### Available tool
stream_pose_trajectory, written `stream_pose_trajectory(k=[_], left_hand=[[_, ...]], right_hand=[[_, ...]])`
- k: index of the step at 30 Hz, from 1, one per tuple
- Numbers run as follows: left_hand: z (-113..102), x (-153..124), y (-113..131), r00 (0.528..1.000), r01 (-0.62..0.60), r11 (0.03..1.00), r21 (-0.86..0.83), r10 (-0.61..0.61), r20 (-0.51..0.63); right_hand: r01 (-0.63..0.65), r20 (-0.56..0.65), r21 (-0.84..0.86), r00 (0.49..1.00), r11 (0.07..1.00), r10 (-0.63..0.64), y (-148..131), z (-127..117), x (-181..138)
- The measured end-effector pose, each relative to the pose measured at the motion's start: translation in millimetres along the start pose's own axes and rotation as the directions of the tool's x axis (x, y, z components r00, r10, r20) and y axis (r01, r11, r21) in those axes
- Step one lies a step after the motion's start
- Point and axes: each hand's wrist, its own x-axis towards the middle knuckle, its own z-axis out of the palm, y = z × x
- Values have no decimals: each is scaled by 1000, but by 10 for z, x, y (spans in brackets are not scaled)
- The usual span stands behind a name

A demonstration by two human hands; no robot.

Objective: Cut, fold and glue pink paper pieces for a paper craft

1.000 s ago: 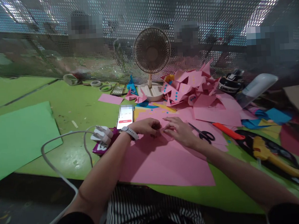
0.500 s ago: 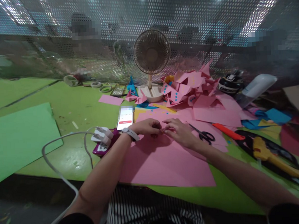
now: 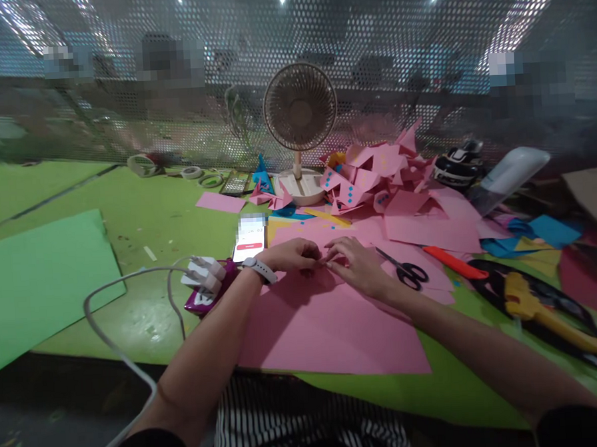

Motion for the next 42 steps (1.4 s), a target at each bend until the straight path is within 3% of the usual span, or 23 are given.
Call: stream_pose_trajectory(k=[6, 12, 16, 23, 29, 34, 38, 42], left_hand=[[6, -16, 53, 1000, 1, 999, 35, -1, -21], [21, -32, 92, 998, 40, 999, 4, -40, -45], [45, -18, 68, 989, 102, 990, 101, -90, -119], [82, 13, 36, 986, 54, 972, 229, -15, -169], [30, -46, 111, 979, 18, 997, 80, -1, -205], [7, -40, 72, 916, -117, 993, -25, 99, -388], [38, 21, -32, 967, -139, 973, -185, 93, -238], [42, 74, -117, 958, -153, 951, -268, 76, -278]], right_hand=[[-59, -11, -51, 998, 997, 58, -70, -93, 25], [-35, 14, -92, 999, 995, 37, 51, -134, 71], [-53, 6, -48, 999, 997, 53, 49, -134, 72], [-64, -4, 9, 998, 998, 64, -31, -144, 58], [-113, -29, 221, 992, 969, 122, 17, -190, 69], [-125, -81, 357, 983, 926, 164, 134, -267, 144], [-121, -148, 365, 971, 923, 185, 205, -266, 202], [-99, -190, 376, 965, 921, 181, 241, -266, 243]])
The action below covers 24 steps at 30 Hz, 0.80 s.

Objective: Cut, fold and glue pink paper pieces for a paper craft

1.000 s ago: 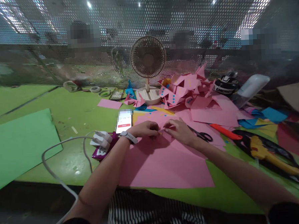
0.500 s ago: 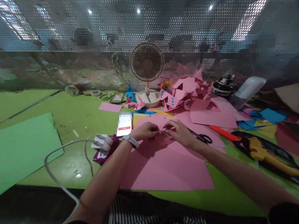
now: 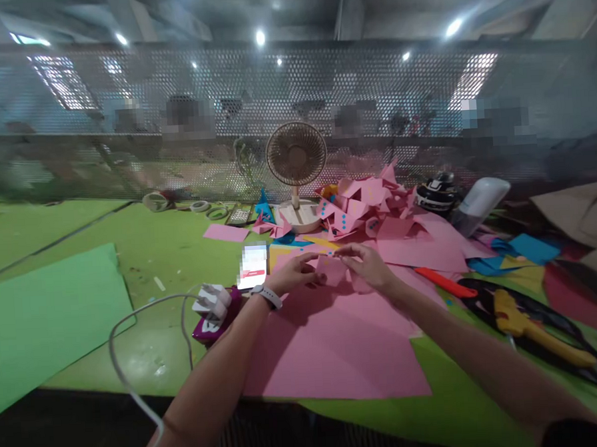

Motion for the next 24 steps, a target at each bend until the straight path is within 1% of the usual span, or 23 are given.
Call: stream_pose_trajectory(k=[3, 6, 9, 10, 12, 13, 15, 16, 17, 18, 19, 20, 21, 22, 24], left_hand=[[-18, 15, -30, 998, 44, 999, -16, -45, -46], [-26, 15, -30, 994, 79, 997, -21, -81, -70], [-26, 9, -16, 991, 100, 995, 6, -99, -86], [-26, 8, -12, 992, 92, 996, 5, -91, -85], [-25, 8, -5, 996, 63, 998, -15, -63, -68], [-24, 9, -2, 997, 46, 999, -28, -47, -63], [-22, 13, 5, 996, 25, 999, -48, -29, -83], [-22, 15, 8, 995, 28, 998, -55, -34, -98], [-22, 18, 11, 993, 38, 997, -62, -45, -114], [-23, 21, 12, 990, 53, 996, -67, -61, -125], [-25, 25, 12, 988, 71, 995, -72, -80, -134], [-28, 30, 10, 985, 86, 993, -76, -96, -144], [-31, 35, 7, 983, 93, 992, -81, -104, -153], [-33, 41, 1, 980, 93, 992, -86, -106, -166], [-37, 55, -14, 975, 85, 992, -95, -102, -195]], right_hand=[[7, -30, 14, 1000, 1000, -7, -91, -165, 54], [7, -60, 98, 998, 995, -1, -308, -550, 106], [72, -181, 222, 983, 972, -31, -559, -1064, 89], [92, -241, 268, 970, 959, -26, -625, -1239, 56], [97, -366, 286, 931, 953, 15, -697, -1571, -62], [108, -444, 261, 896, 959, 20, -695, -1727, -152], [46, -501, 174, 864, 984, 48, -601, -2021, -400], [-29, -495, 90, 866, 996, 70, -508, -2160, -556], [-140, -458, -40, 882, 989, 106, -385, -2292, -729], [-262, -380, -173, 907, 950, 181, -236, -2414, -915], [-348, -326, -311, 913, 885, 245, -69, -2520, -1108], [-415, -317, -437, 901, 798, 296, 109, -2606, -1300], [-446, -285, -559, 895, 699, 343, 288, -2666, -1484], [-475, -288, -630, 878, 614, 383, 458, -2698, -1653], [-467, -214, -700, 859, 541, 465, 737, -2681, -1929]])
